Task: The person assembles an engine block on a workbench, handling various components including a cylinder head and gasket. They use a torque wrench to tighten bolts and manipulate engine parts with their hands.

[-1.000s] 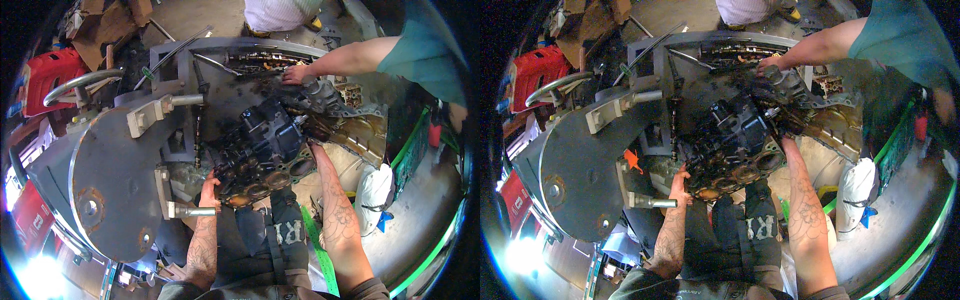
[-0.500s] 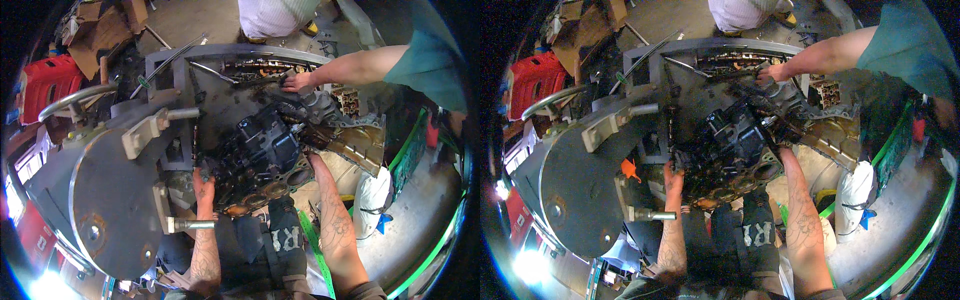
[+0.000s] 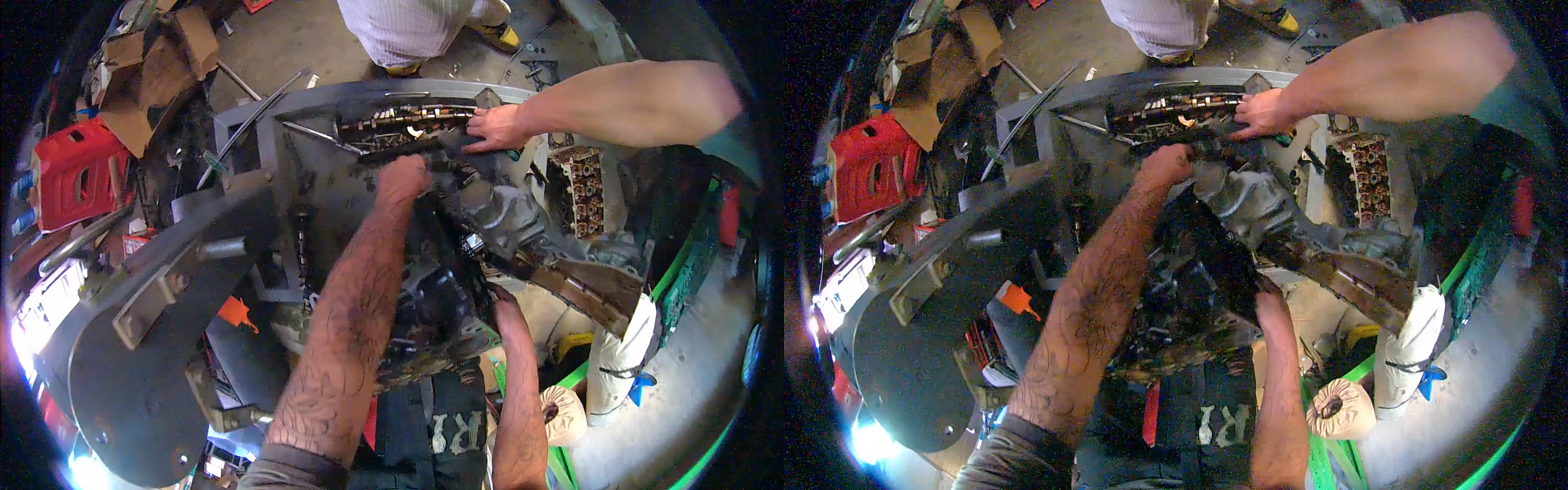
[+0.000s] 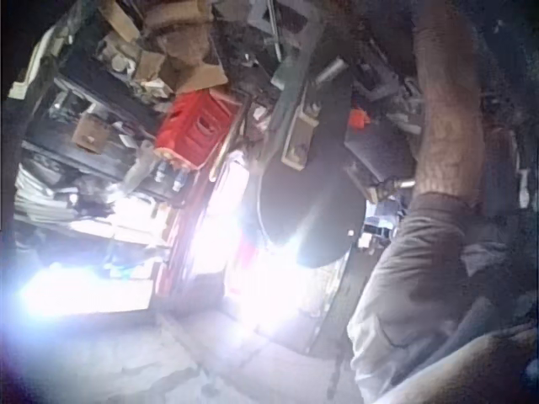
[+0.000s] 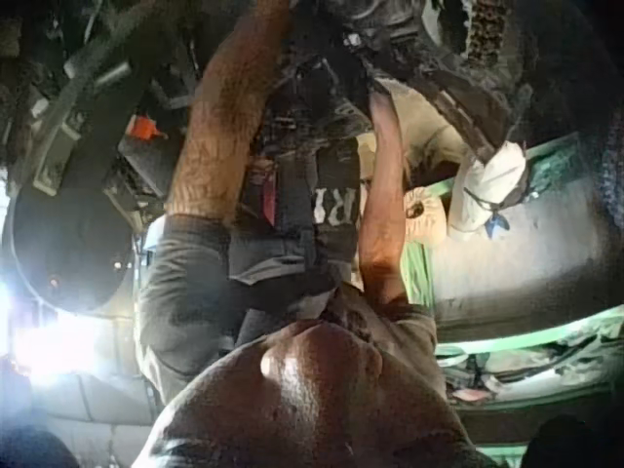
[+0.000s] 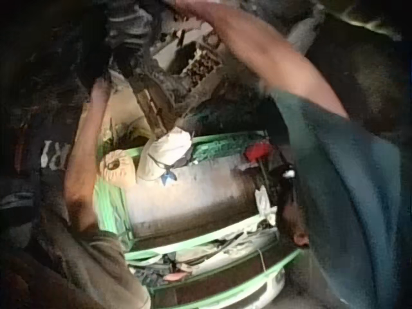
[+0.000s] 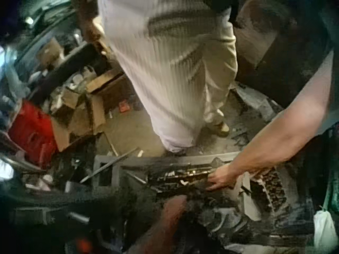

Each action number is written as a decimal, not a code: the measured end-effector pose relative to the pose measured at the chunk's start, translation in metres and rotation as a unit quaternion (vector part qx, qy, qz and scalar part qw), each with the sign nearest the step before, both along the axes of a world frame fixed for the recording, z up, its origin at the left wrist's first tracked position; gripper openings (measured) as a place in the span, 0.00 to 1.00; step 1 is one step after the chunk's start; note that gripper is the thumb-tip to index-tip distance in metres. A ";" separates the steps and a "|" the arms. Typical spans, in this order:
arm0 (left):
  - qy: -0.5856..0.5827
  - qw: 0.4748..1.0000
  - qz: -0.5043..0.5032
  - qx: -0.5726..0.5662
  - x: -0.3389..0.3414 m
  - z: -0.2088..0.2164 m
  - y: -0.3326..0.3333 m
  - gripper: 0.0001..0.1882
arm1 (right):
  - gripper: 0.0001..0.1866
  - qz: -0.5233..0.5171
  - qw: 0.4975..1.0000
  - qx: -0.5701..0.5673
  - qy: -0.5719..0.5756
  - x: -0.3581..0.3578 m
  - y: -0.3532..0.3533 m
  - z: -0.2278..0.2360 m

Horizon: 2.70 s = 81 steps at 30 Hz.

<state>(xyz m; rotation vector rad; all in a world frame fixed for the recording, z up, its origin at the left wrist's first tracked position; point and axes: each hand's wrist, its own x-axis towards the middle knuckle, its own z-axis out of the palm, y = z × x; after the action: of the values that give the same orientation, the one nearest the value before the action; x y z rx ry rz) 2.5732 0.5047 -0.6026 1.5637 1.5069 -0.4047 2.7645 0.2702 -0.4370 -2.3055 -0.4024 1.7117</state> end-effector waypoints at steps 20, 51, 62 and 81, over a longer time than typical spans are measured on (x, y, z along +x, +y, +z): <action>-0.101 0.983 -0.153 0.032 -0.011 -0.158 -0.040 0.18 | 0.30 -0.033 0.998 -0.050 -0.015 0.008 0.007 -0.017; -0.436 0.848 0.237 -0.184 0.104 -0.159 0.023 0.26 | 0.29 0.123 0.967 -0.201 -0.096 0.042 -0.070 -0.024; -0.210 0.855 -0.416 0.227 0.112 -0.147 -0.006 0.17 | 0.23 0.190 0.955 -0.160 -0.162 0.013 -0.028 0.002; -0.569 0.822 0.022 -0.012 0.046 -0.172 0.000 0.27 | 0.21 0.159 0.978 -0.083 -0.111 0.032 -0.080 -0.047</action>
<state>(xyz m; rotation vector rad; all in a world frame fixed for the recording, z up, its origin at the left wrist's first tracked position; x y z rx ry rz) 2.6190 0.5046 -0.7745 1.3092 0.5671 0.5009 2.7967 0.1902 -0.4836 -2.6871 -0.7322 1.6818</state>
